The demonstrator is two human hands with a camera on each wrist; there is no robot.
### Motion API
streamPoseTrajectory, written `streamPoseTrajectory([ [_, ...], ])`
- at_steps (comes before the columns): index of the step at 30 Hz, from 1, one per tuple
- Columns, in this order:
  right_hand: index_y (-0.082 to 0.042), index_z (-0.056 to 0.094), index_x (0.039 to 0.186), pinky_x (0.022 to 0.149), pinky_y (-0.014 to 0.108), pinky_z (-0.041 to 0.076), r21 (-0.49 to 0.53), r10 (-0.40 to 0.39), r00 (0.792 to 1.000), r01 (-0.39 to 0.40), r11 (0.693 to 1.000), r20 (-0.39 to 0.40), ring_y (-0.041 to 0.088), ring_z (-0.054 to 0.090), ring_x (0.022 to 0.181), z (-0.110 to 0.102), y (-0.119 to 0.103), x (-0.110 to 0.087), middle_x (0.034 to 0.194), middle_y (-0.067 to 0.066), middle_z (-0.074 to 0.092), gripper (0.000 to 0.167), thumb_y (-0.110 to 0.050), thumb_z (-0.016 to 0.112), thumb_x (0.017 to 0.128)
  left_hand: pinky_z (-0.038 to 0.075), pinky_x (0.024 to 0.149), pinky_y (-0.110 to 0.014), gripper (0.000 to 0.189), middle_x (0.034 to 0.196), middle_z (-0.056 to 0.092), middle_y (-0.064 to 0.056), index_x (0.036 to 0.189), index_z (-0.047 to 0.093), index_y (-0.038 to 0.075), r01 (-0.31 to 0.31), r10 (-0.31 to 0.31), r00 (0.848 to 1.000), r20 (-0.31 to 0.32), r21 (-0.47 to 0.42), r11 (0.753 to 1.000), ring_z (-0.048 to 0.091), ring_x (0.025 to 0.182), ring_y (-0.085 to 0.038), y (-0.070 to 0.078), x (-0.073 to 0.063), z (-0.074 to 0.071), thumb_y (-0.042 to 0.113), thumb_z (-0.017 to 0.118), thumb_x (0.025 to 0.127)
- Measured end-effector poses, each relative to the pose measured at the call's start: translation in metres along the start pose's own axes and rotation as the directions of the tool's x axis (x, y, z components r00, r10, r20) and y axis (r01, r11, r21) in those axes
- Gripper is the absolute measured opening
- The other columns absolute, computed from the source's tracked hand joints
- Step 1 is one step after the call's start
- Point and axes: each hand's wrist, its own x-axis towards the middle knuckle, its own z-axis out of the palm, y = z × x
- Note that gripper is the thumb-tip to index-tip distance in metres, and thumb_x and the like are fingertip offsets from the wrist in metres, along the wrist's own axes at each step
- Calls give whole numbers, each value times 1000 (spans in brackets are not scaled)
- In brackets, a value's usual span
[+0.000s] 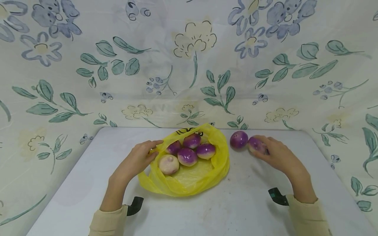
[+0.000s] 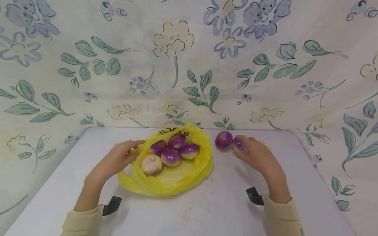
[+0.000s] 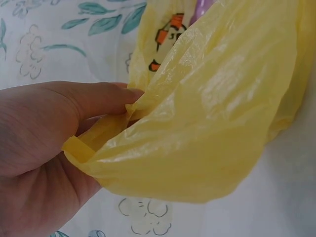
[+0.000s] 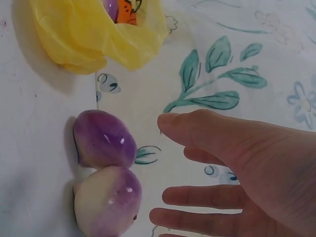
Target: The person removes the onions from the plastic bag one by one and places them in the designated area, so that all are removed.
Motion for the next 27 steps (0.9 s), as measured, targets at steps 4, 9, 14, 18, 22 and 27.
streamPoseTrajectory([
  [4,-13,49,142,91,64,50,-9,-14,1000,14,1000,0,46,58,116,0,-6,1,131,26,59,66,-55,58,93,59,83,-37,42,122,67,-15,136,56,4,4,-4,1000,3,-4,1000,62,90,-20,0,0,0,4,61,94],
  [9,-13,49,142,92,63,50,-28,-20,1000,20,999,9,45,58,117,2,-11,2,132,25,59,62,-44,65,92,60,81,-36,42,119,67,-15,136,56,5,11,-11,1000,7,-3,1000,60,87,-19,1,1,-1,4,61,94],
  [14,-13,51,140,93,63,49,-34,-58,998,58,998,-10,44,59,116,4,-14,3,130,24,60,57,-38,68,91,59,84,-39,42,123,66,-16,136,56,4,7,-7,1000,4,-9,1000,63,92,-22,1,0,-1,3,61,94],
  [18,-12,53,138,97,62,48,-20,-86,996,85,996,-22,44,57,119,6,-15,3,133,23,59,54,-33,69,91,60,83,-38,42,124,66,-17,136,57,4,-6,6,1000,-3,-13,1000,64,92,-21,0,0,-1,2,61,94],
  [22,-11,52,140,99,61,46,-10,-114,993,114,993,-20,44,55,124,8,-16,3,138,22,55,55,-32,68,92,60,80,-36,41,123,67,-17,135,57,3,-24,24,1000,-10,-14,1000,63,89,-19,-2,0,0,1,61,94],
  [27,-10,52,139,99,61,47,-20,-140,990,139,990,-27,44,56,122,10,-18,3,137,23,56,55,-31,69,91,60,80,-35,42,122,67,-16,135,57,4,-22,22,1000,-11,-5,1000,62,88,-19,-3,1,0,1,62,94],
])
